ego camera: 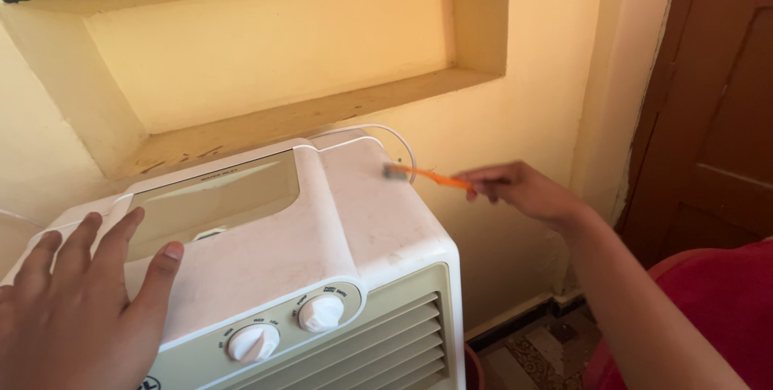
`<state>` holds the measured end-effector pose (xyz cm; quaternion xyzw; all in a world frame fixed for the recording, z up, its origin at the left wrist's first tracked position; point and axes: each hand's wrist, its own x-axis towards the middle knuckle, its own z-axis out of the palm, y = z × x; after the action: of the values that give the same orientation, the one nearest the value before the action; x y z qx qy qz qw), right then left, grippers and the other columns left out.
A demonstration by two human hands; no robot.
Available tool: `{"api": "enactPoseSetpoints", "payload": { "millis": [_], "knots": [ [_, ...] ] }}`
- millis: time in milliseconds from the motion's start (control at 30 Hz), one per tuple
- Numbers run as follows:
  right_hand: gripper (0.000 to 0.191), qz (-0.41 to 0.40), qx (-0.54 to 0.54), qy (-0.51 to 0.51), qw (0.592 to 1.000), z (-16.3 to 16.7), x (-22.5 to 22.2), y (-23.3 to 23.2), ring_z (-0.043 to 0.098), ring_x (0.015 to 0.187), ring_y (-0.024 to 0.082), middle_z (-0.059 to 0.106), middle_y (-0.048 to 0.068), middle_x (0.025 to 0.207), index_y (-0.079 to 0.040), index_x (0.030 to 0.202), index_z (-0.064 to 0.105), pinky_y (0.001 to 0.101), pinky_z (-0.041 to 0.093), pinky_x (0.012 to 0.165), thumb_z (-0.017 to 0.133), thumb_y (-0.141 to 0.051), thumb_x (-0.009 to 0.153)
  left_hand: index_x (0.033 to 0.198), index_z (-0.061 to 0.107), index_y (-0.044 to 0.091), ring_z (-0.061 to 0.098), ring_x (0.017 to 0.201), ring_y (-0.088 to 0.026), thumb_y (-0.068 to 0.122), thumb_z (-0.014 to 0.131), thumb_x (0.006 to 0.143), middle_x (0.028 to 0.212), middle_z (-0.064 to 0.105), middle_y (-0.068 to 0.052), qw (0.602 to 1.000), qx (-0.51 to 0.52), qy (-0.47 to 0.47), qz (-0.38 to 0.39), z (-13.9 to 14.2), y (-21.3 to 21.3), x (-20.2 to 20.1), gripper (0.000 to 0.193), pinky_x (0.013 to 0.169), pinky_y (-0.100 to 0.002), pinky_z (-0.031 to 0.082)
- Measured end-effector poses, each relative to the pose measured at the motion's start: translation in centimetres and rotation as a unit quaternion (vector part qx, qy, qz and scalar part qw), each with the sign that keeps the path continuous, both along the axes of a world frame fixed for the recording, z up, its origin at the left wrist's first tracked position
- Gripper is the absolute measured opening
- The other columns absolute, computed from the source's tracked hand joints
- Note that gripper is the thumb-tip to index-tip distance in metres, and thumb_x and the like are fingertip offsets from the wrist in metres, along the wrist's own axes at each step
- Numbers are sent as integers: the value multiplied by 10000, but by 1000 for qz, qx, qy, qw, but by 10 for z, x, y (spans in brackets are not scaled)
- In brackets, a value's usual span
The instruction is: The person cleans a white BPL air cooler with an orange toothbrush, brushing the front louvers, control panel, top lid, and the open water-inlet compartment. They then lift a circuit board from a shelf, place it on the cooler, and brush dust off the board on the bed.
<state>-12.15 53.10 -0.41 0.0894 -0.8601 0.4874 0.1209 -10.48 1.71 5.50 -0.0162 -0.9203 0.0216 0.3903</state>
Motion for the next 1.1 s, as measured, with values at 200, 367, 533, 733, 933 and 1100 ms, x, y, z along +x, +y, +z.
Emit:
{"api": "enactPoseSetpoints", "payload": {
  "millis": [200,367,533,733,933,1100],
  "knots": [
    [385,1,2,21,1000,-3,2,4,619,974,186,716,43,964,-121,1310,743,345,502,916,572,-65,969,1519,481,281,284,1480,-366,687,405,935,1604,394,-102,1000,15,-9,-14,9,9,10,716,1111,-658,215],
    [348,7,6,-8,1000,-6,42,47,692,999,183,795,64,1003,-94,1249,760,322,545,954,634,-86,925,1516,516,239,309,1490,-371,647,422,964,1597,432,-119,999,27,2,-33,8,19,22,693,1121,-670,235],
    [358,-110,64,19,992,26,68,16,693,952,185,799,62,986,-138,1260,765,323,552,881,607,-101,941,1482,544,186,299,1492,-377,615,443,980,1584,441,-130,997,44,20,-59,9,28,29,668,1142,-680,201],
    [320,-272,226,124,927,76,77,-108,739,855,277,791,103,1003,-258,1197,797,376,560,835,663,-110,947,1434,550,177,271,1466,-389,602,450,938,1555,432,-156,995,74,11,-73,18,41,35,661,1112,-684,178],
    [436,7,21,289,957,89,60,-238,735,1055,179,753,65,1147,-179,1277,728,336,603,911,579,20,919,1413,559,177,235,1461,-397,573,358,1012,1531,420,-167,987,121,-29,-102,24,47,39,599,1119,-699,138],
    [434,179,-8,116,977,101,44,-254,685,1065,137,757,84,1204,-181,1343,682,319,551,989,657,-26,939,1278,683,160,340,1420,-400,575,369,1004,1436,558,-138,976,191,3,-102,22,53,37,588,1139,-679,179]
  ]
}}
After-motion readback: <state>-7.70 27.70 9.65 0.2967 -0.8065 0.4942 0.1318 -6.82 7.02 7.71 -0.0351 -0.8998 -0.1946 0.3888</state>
